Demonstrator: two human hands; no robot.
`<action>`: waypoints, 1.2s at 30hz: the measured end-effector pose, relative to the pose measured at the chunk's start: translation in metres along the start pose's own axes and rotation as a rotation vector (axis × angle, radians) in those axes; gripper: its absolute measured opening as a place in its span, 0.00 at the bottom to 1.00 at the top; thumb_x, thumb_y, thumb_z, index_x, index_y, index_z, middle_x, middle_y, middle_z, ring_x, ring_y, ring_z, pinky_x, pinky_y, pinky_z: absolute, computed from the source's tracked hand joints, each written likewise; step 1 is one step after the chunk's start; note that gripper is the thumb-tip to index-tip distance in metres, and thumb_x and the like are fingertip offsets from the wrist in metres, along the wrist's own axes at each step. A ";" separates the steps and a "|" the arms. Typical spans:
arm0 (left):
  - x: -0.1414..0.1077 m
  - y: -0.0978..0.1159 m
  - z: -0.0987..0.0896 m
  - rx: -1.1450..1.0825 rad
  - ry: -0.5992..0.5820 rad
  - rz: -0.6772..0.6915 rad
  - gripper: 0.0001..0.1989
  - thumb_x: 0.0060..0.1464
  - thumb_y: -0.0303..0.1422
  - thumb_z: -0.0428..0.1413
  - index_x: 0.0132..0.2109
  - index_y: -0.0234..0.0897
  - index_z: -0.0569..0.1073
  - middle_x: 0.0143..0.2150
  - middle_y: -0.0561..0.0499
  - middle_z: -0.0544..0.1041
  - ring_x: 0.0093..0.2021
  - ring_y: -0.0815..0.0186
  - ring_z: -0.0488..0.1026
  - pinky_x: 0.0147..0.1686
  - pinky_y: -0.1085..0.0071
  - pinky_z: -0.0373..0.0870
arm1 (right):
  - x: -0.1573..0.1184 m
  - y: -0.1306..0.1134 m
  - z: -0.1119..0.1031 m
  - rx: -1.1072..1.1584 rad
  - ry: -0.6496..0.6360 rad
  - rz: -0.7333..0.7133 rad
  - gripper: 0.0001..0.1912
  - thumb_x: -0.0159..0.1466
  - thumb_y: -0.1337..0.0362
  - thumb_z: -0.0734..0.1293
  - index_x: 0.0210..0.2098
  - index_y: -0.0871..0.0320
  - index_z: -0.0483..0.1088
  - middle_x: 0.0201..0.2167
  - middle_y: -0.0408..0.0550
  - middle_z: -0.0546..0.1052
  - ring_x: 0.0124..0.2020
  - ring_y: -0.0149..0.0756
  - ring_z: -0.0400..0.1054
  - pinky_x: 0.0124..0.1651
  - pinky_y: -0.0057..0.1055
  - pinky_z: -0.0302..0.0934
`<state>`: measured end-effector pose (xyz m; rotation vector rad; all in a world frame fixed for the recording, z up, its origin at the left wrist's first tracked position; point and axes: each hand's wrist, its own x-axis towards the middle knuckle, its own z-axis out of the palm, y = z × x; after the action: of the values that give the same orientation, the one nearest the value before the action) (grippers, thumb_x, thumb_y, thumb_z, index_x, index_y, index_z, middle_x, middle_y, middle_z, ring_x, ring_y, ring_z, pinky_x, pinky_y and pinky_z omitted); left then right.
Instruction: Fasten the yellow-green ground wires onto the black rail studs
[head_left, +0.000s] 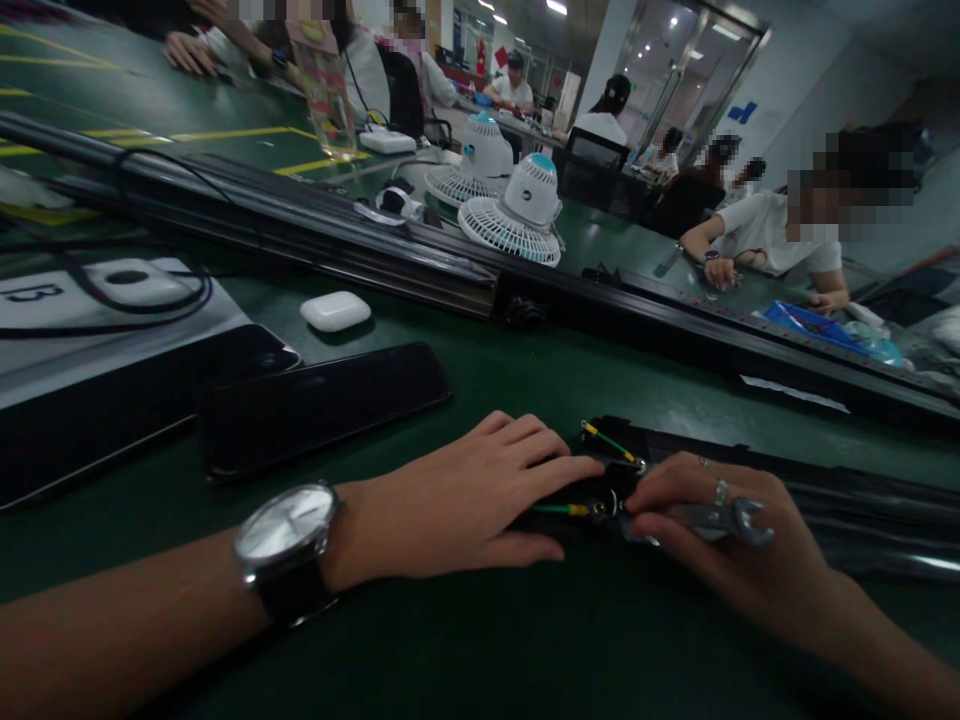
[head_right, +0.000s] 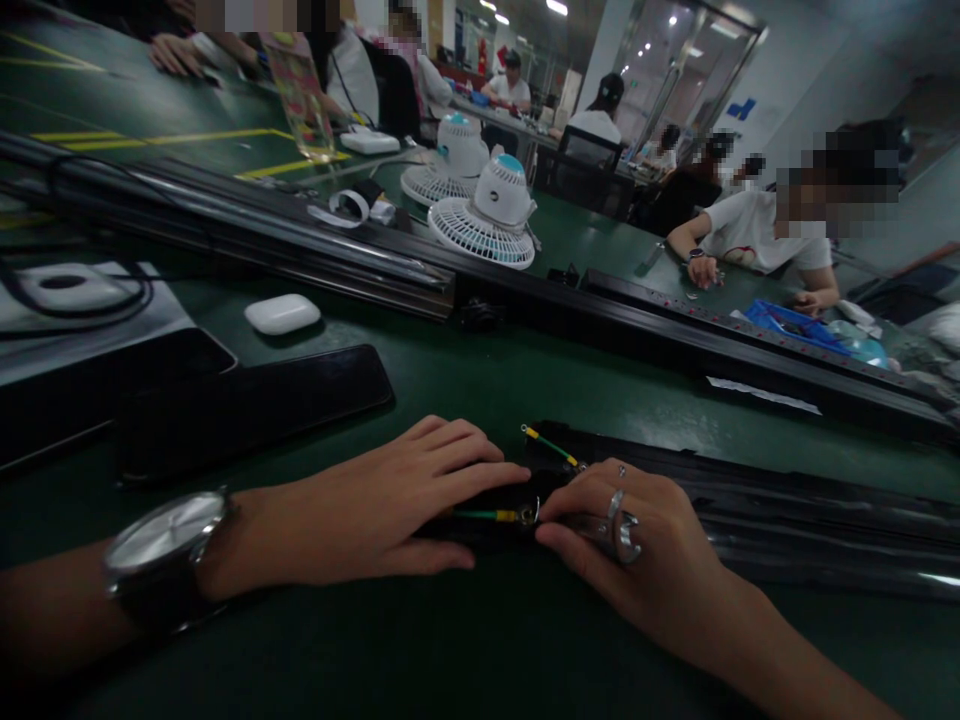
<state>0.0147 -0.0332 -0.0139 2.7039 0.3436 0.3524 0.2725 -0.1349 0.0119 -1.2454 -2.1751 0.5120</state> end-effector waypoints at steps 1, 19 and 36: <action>0.000 0.000 0.000 -0.001 -0.004 -0.001 0.33 0.61 0.43 0.62 0.69 0.46 0.60 0.61 0.47 0.71 0.60 0.55 0.67 0.58 0.61 0.61 | 0.000 0.000 0.001 -0.007 -0.001 0.001 0.04 0.69 0.67 0.69 0.43 0.54 0.74 0.36 0.42 0.82 0.36 0.32 0.75 0.40 0.29 0.67; 0.001 0.000 0.000 -0.008 -0.018 -0.015 0.33 0.62 0.43 0.61 0.69 0.46 0.60 0.62 0.47 0.70 0.60 0.55 0.66 0.58 0.61 0.59 | 0.002 0.000 -0.009 -0.026 -0.118 -0.128 0.05 0.72 0.71 0.65 0.46 0.57 0.72 0.40 0.47 0.80 0.43 0.36 0.73 0.47 0.35 0.66; 0.000 0.000 0.000 -0.015 -0.006 -0.001 0.33 0.61 0.42 0.62 0.69 0.46 0.60 0.61 0.46 0.71 0.59 0.55 0.67 0.58 0.60 0.61 | 0.003 -0.002 -0.003 0.003 -0.037 -0.094 0.05 0.70 0.73 0.65 0.42 0.58 0.71 0.37 0.48 0.79 0.39 0.36 0.73 0.43 0.34 0.68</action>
<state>0.0147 -0.0334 -0.0140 2.6898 0.3401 0.3454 0.2717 -0.1336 0.0162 -1.1346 -2.2510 0.5032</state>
